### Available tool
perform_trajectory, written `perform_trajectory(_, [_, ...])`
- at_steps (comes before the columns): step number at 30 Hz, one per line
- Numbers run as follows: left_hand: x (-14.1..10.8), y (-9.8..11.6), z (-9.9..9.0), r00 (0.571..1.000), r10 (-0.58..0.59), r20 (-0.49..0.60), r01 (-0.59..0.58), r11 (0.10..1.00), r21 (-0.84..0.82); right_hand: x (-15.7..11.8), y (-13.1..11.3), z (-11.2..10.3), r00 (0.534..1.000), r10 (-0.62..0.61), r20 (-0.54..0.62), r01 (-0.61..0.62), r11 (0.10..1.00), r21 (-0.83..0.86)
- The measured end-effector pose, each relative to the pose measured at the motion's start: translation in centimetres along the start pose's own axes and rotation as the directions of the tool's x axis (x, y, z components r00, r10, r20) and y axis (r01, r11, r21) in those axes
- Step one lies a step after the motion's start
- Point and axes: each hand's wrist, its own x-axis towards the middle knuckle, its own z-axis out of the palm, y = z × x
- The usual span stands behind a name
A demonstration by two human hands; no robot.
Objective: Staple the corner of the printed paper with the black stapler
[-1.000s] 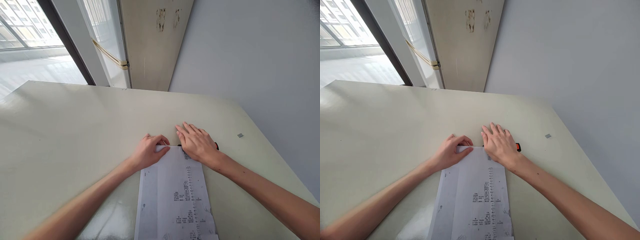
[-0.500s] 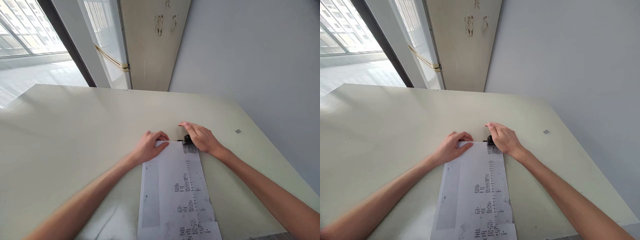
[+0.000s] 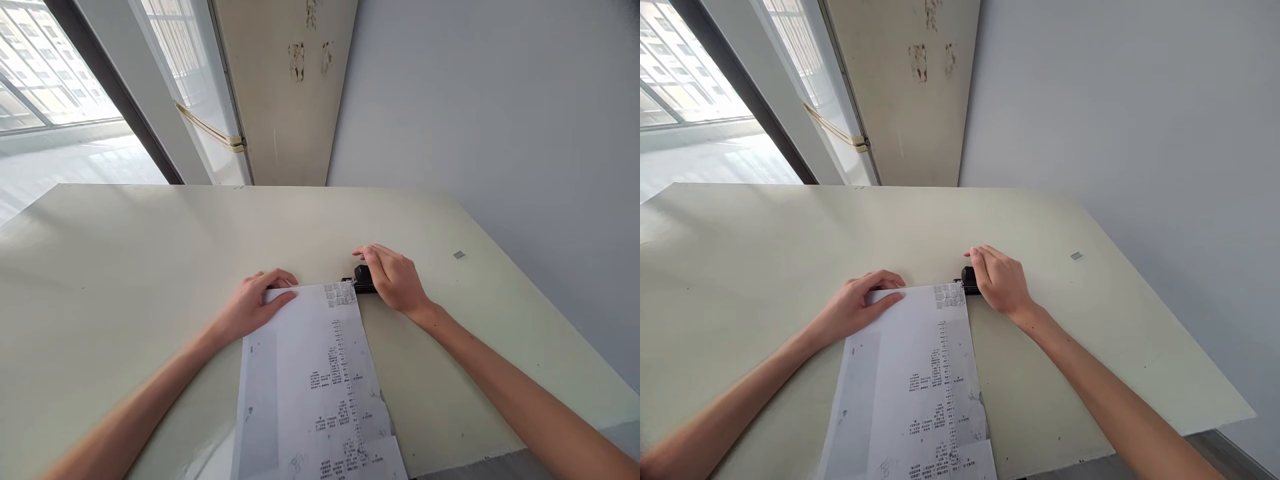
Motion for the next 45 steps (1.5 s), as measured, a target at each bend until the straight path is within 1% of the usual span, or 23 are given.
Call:
perform_trajectory(5, [-1.5,-0.4,-0.9,0.999,-0.036,0.026,0.038,0.997,-0.065,-1.5,1.2,0.5,0.994,-0.041,-0.102,0.04,0.999,-0.005])
perform_trajectory(9, [-1.4,-0.5,-1.4,0.996,-0.052,0.076,0.062,0.988,-0.144,-2.8,2.3,1.1,0.972,-0.077,-0.222,0.087,0.996,0.035])
perform_trajectory(12, [-1.2,-0.7,-1.6,0.994,-0.053,0.1,0.073,0.975,-0.208,-3.6,2.9,1.2,0.957,-0.059,-0.285,0.094,0.99,0.109])
perform_trajectory(16, [-1.2,-1.1,-1.7,0.99,-0.062,0.125,0.094,0.957,-0.275,-4.4,3.0,0.9,0.949,0.015,-0.316,0.043,0.983,0.176])
perform_trajectory(18, [-1.3,-1.3,-1.8,0.989,-0.061,0.134,0.099,0.951,-0.293,-4.6,2.7,0.7,0.946,0.028,-0.324,0.035,0.982,0.187])
perform_trajectory(20, [-1.3,-1.5,-1.8,0.989,-0.061,0.133,0.1,0.948,-0.303,-4.7,2.4,0.6,0.94,0.004,-0.342,0.062,0.982,0.18])
perform_trajectory(22, [-1.4,-1.6,-1.8,0.99,-0.065,0.128,0.102,0.947,-0.304,-4.9,1.9,0.6,0.93,-0.067,-0.362,0.13,0.979,0.155])
perform_trajectory(24, [-1.6,-1.6,-1.8,0.99,-0.074,0.124,0.108,0.949,-0.296,-5.1,1.5,0.6,0.92,-0.152,-0.362,0.211,0.969,0.129])
perform_trajectory(26, [-1.7,-1.6,-1.8,0.991,-0.08,0.111,0.109,0.952,-0.287,-5.4,1.1,0.6,0.919,-0.215,-0.331,0.267,0.956,0.121])
perform_trajectory(29, [-1.9,-1.7,-1.8,0.993,-0.081,0.082,0.101,0.957,-0.271,-5.7,0.5,0.8,0.927,-0.267,-0.265,0.307,0.944,0.121])
perform_trajectory(31, [-2.0,-1.8,-1.8,0.995,-0.078,0.065,0.092,0.961,-0.263,-5.7,0.3,0.9,0.923,-0.307,-0.232,0.339,0.934,0.112])
perform_trajectory(33, [-2.1,-1.8,-1.8,0.996,-0.067,0.05,0.078,0.963,-0.258,-5.7,0.3,1.1,0.908,-0.354,-0.225,0.383,0.918,0.102])
perform_trajectory(36, [-2.2,-1.7,-1.7,0.998,-0.056,0.021,0.06,0.965,-0.256,-5.7,0.4,1.3,0.877,-0.412,-0.248,0.443,0.893,0.084])
perform_trajectory(41, [-2.3,-1.7,-1.8,0.997,-0.081,-0.004,0.077,0.963,-0.26,-5.5,0.2,1.5,0.867,-0.42,-0.269,0.453,0.889,0.072])
perform_trajectory(45, [-2.3,-2.0,-2.0,0.999,-0.048,-0.022,0.041,0.964,-0.262,-5.3,0.1,1.4,0.884,-0.355,-0.303,0.408,0.904,0.13])
